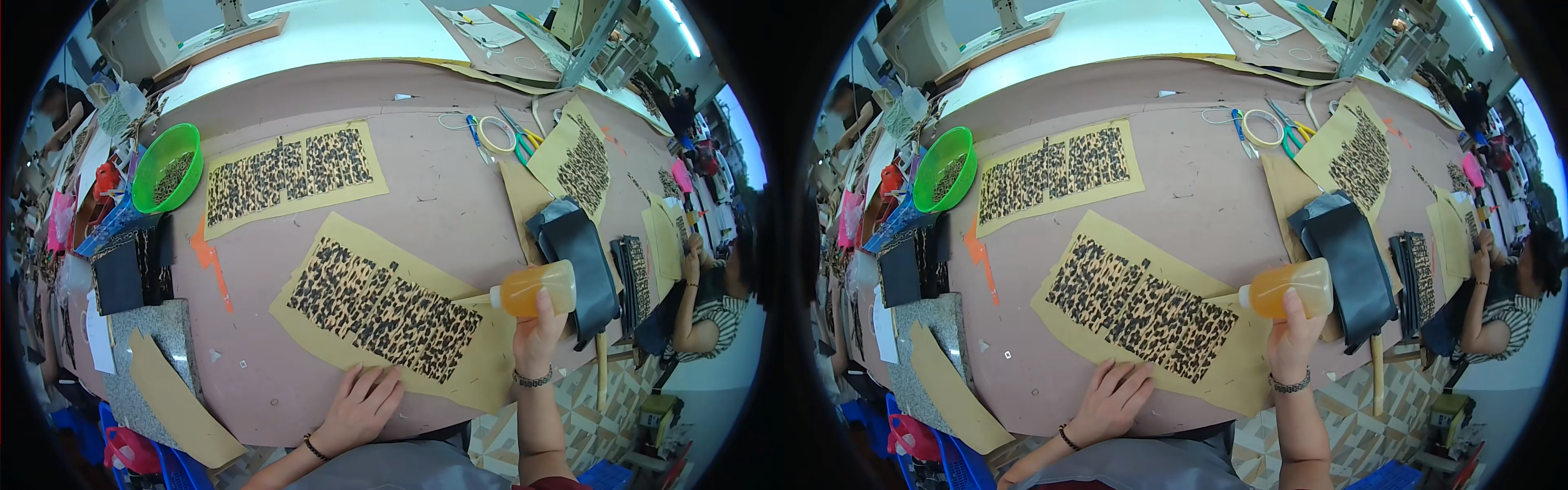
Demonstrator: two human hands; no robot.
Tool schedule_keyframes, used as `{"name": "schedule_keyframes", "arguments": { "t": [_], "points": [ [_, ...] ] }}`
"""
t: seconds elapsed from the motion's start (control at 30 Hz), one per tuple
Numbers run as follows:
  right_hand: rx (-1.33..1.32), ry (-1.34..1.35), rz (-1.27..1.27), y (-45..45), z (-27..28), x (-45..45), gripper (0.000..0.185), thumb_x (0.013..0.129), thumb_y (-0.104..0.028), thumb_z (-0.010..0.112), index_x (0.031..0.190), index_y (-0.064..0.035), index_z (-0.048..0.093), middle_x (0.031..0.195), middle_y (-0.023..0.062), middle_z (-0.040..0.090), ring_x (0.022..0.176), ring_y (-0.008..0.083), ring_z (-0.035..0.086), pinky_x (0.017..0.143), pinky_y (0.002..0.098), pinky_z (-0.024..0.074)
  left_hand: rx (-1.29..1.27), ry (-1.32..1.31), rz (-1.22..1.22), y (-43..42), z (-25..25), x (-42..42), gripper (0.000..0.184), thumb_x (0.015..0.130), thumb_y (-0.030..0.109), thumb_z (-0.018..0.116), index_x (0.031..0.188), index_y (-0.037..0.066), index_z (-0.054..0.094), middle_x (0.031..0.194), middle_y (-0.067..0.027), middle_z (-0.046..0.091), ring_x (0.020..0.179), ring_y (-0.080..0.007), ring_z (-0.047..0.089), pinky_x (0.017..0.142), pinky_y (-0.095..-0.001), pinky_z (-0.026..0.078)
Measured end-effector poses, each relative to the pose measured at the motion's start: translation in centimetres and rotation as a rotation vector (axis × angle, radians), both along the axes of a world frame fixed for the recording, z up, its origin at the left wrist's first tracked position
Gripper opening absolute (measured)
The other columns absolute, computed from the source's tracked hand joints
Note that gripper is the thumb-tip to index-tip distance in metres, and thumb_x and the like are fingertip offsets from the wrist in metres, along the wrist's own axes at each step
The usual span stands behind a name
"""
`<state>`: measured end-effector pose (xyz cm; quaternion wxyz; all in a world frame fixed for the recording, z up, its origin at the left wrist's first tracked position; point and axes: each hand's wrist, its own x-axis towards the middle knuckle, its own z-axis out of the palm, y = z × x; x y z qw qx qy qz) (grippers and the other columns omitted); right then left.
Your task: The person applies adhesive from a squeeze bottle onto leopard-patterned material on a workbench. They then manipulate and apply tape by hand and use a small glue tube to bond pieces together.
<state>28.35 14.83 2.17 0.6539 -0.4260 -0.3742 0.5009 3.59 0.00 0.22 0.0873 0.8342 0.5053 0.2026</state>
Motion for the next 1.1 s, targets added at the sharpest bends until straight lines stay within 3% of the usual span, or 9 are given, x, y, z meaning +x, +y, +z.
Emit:
{"name": "schedule_keyframes", "arguments": {
  "t": [0.1,0.2,0.3,0.93,1.0,1.1],
  "points": [
    [-0.001,-0.003,-0.002,0.0,-0.3,-0.3,0.048,0.088,-0.009,0.061,0.131,0.0028,0.043,0.123,0.0157,0.055,0.111,0.0254,0.058,0.097,0.0393,0.0458,-0.004,0.023,-0.023,0.2,0.4,0.1,0.029,0.081,0.012,0.053,0.108,0.005,0.061,0.127,-0.0095,0.056,0.11,-0.0268,0.052,0.099,-0.0455,0.039],
    [-0.011,-0.007,-0.035,0.2,-0.6,-0.5,0.045,0.088,-0.009,0.061,0.129,0.0026,0.045,0.12,0.014,0.057,0.109,0.0229,0.058,0.096,0.0372,0.0455,-0.011,0.035,-0.035,0.2,0.4,0.2,0.03,0.081,0.014,0.053,0.11,0.005,0.06,0.128,-0.0094,0.055,0.11,-0.0269,0.052,0.098,-0.0448,0.04],
    [-0.007,-0.07,0.02,0.4,-1.1,0.1,0.05,0.089,-0.014,0.062,0.132,0.0017,0.041,0.125,0.0156,0.054,0.112,0.0292,0.058,0.096,0.0408,0.0474,-0.015,0.036,-0.038,0.3,0.3,0.3,0.031,0.081,0.014,0.053,0.11,0.005,0.06,0.128,-0.0093,0.055,0.11,-0.0268,0.051,0.097,-0.0443,0.04],
    [-0.002,-0.107,0.075,-1.2,-1.1,-0.5,0.054,0.086,-0.017,0.066,0.13,0.0021,0.042,0.122,0.0145,0.055,0.11,0.029,0.058,0.097,0.042,0.0461,-0.027,0.043,-0.048,0.2,0.2,0.3,0.033,0.079,0.014,0.053,0.111,0.005,0.06,0.129,-0.009,0.054,0.112,-0.0267,0.05,0.098,-0.0443,0.039],
    [-0.012,-0.023,0.103,-1.5,-0.2,-1.1,0.05,0.083,-0.007,0.066,0.126,0.0016,0.044,0.117,0.0133,0.056,0.108,0.0262,0.059,0.096,0.0401,0.0453,-0.026,0.045,-0.048,0.2,0.3,0.3,0.033,0.079,0.013,0.053,0.111,0.005,0.06,0.129,-0.009,0.054,0.112,-0.0267,0.05,0.098,-0.0444,0.039],
    [-0.007,-0.049,0.067,-1.1,-0.8,-0.7,0.05,0.083,-0.008,0.066,0.127,0.0015,0.043,0.117,0.0135,0.056,0.108,0.0283,0.059,0.096,0.0418,0.0454,-0.026,0.044,-0.047,0.2,0.4,0.3,0.033,0.079,0.013,0.053,0.111,0.005,0.06,0.129,-0.009,0.054,0.112,-0.0268,0.049,0.098,-0.0445,0.039]
  ]
}}
